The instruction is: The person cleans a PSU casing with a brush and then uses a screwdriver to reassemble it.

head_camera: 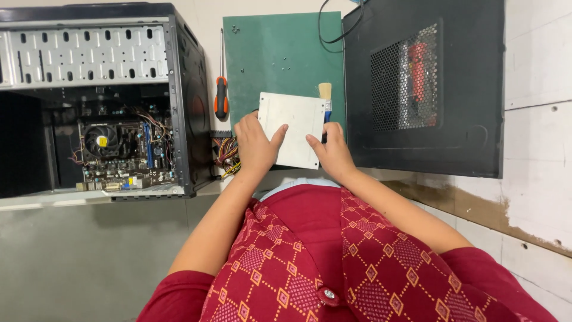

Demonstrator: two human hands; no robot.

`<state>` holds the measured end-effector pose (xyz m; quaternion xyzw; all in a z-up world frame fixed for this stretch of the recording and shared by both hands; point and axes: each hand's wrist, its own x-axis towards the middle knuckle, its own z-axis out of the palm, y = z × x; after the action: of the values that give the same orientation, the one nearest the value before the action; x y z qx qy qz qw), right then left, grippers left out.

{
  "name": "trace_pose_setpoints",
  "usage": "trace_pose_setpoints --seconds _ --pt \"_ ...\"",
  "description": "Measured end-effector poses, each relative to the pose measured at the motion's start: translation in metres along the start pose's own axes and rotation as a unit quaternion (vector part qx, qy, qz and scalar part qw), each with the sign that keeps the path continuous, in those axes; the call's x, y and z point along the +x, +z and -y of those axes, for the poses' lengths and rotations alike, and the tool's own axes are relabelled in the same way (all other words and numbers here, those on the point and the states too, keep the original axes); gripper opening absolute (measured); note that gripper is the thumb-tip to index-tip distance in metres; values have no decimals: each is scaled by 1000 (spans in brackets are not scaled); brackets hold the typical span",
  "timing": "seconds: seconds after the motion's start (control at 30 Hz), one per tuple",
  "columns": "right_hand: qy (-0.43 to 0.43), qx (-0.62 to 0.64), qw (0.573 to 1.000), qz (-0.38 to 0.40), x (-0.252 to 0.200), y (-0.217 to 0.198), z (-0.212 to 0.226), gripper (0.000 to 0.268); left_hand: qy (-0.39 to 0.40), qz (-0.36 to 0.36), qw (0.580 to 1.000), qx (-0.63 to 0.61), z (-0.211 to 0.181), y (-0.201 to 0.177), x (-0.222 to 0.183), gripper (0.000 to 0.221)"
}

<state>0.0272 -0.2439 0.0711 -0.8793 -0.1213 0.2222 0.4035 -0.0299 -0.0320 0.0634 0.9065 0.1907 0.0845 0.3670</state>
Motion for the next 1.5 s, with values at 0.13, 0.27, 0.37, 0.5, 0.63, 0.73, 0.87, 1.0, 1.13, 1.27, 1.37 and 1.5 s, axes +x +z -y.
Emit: trace_pose_setpoints --seconds 0.13,0.27,0.37,0.5,0.63,0.73,0.87,1.0,1.13,1.27,1.37,1.5 --pt "-30 -63 997 -16 -2 7 -14 41 18 -8 1000 13 3 8 -9 75" --pt "-17 -56 998 -15 -2 0 -8 46 39 -15 998 49 -5 2 -10 77" --pt "0 -54 999 -2 -1 0 -19 51 44 -10 997 69 0 4 -12 76" --pt "19 -72 997 20 5 -7 -15 52 52 -17 989 137 12 13 -7 75" --pt "32 -86 995 23 4 -13 7 52 55 -23 986 154 14 17 -6 73" --pt "36 -140 989 26 5 -22 20 53 68 -52 979 183 16 23 -6 73" --pt "39 -199 979 4 18 -33 13 48 64 -67 960 265 18 30 -6 76" --pt "35 -184 982 13 24 -35 12 40 32 -46 948 313 11 27 -7 83" --pt "12 -168 986 12 22 -29 27 38 30 -25 953 300 11 15 -4 89" --pt "-73 -202 977 -11 27 -20 34 46 43 -5 961 272 17 21 -5 86" --pt "-78 -224 971 -14 37 -12 29 54 37 6 967 252 14 17 -4 82" --pt "-57 -243 968 -22 44 -1 25 62 44 0 970 237 20 23 -8 81"
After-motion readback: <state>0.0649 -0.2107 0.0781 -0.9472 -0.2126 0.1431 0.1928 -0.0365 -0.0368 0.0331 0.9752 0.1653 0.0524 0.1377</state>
